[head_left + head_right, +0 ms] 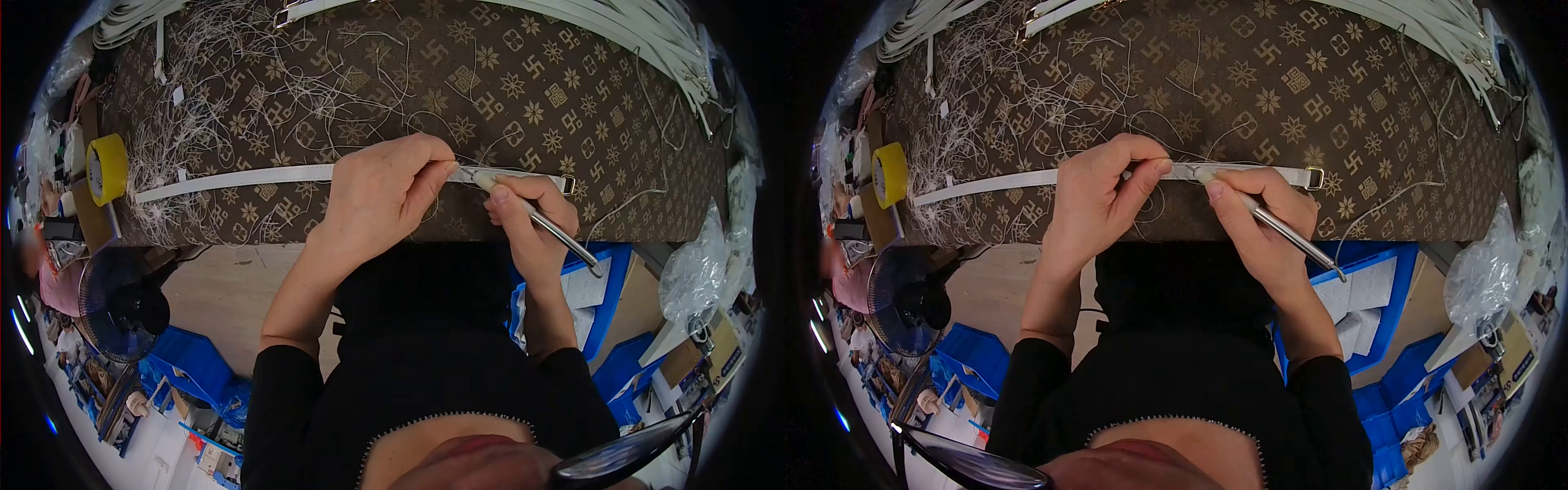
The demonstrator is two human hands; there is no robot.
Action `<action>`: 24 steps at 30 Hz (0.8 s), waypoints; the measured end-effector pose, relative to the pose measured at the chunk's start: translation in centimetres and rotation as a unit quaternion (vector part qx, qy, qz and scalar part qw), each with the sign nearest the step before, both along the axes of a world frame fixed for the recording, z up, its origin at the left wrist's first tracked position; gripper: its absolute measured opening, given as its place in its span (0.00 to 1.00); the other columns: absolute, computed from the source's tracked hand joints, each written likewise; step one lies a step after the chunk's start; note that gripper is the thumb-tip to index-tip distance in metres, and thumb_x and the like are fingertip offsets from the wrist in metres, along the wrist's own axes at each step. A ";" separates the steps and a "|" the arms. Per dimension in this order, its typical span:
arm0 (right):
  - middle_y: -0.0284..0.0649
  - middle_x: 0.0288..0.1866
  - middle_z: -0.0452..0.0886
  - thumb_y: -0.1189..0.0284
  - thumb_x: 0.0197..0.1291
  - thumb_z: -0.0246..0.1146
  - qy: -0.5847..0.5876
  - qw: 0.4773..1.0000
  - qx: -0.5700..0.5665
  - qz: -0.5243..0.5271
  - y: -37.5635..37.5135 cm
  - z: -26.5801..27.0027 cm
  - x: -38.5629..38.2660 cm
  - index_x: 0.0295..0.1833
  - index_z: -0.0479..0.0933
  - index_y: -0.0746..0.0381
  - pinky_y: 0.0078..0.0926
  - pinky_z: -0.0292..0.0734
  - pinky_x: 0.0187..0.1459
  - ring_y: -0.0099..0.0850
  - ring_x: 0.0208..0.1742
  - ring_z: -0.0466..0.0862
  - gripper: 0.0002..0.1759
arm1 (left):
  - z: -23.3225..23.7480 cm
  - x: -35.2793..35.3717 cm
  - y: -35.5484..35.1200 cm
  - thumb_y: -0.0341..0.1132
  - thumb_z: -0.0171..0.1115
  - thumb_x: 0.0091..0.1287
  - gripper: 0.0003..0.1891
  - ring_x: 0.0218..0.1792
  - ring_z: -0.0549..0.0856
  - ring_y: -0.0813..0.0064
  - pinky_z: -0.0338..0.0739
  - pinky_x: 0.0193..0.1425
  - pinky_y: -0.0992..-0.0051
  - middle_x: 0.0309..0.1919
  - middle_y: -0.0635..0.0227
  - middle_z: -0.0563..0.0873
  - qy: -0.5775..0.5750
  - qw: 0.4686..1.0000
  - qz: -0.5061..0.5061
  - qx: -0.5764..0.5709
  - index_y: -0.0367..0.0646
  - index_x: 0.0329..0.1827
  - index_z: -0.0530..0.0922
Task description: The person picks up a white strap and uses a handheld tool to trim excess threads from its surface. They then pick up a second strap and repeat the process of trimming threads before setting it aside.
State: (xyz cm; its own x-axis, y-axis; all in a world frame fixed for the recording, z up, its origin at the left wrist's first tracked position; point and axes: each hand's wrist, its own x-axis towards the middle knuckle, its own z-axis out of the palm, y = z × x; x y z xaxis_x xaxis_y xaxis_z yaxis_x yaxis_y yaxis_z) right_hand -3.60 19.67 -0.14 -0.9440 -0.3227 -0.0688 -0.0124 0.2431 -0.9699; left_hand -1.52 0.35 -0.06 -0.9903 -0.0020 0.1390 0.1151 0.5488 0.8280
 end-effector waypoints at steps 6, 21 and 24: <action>0.39 0.29 0.84 0.76 0.60 0.65 -0.018 1.000 -0.016 -0.020 -0.1 0.3 0.1 0.40 0.79 0.69 0.15 0.76 0.31 0.20 0.28 0.81 0.06 | 0.3 0.3 -0.4 0.30 0.63 0.63 0.03 0.25 0.82 0.70 0.75 0.28 0.77 0.26 0.66 0.82 -0.075 0.996 0.005 0.050 0.44 0.37 0.78; 0.41 0.32 0.83 0.77 0.63 0.62 -0.093 0.984 -0.130 -0.077 0.5 0.4 0.2 0.41 0.77 0.70 0.15 0.79 0.32 0.20 0.30 0.82 0.06 | 0.9 -0.4 -0.3 0.36 0.72 0.50 0.15 0.37 0.76 0.71 0.65 0.45 0.70 0.35 0.74 0.77 0.042 0.976 -0.107 -0.184 0.49 0.42 0.83; 0.41 0.31 0.83 0.75 0.63 0.62 -0.094 0.985 -0.121 -0.084 0.1 0.4 0.2 0.42 0.76 0.69 0.16 0.79 0.30 0.21 0.27 0.81 0.07 | 0.4 -0.2 -0.2 0.34 0.72 0.50 0.14 0.36 0.76 0.72 0.65 0.43 0.72 0.34 0.74 0.78 0.089 0.965 -0.118 -0.218 0.48 0.41 0.83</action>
State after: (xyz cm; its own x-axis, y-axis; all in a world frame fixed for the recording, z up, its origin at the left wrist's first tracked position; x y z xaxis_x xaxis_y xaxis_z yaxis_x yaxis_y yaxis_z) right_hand -3.38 19.81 0.29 -0.9633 -0.1916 -0.1878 0.1936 -0.0118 -0.9810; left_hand -1.71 0.17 0.30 -0.9162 0.3179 0.2441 0.3990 0.7810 0.4804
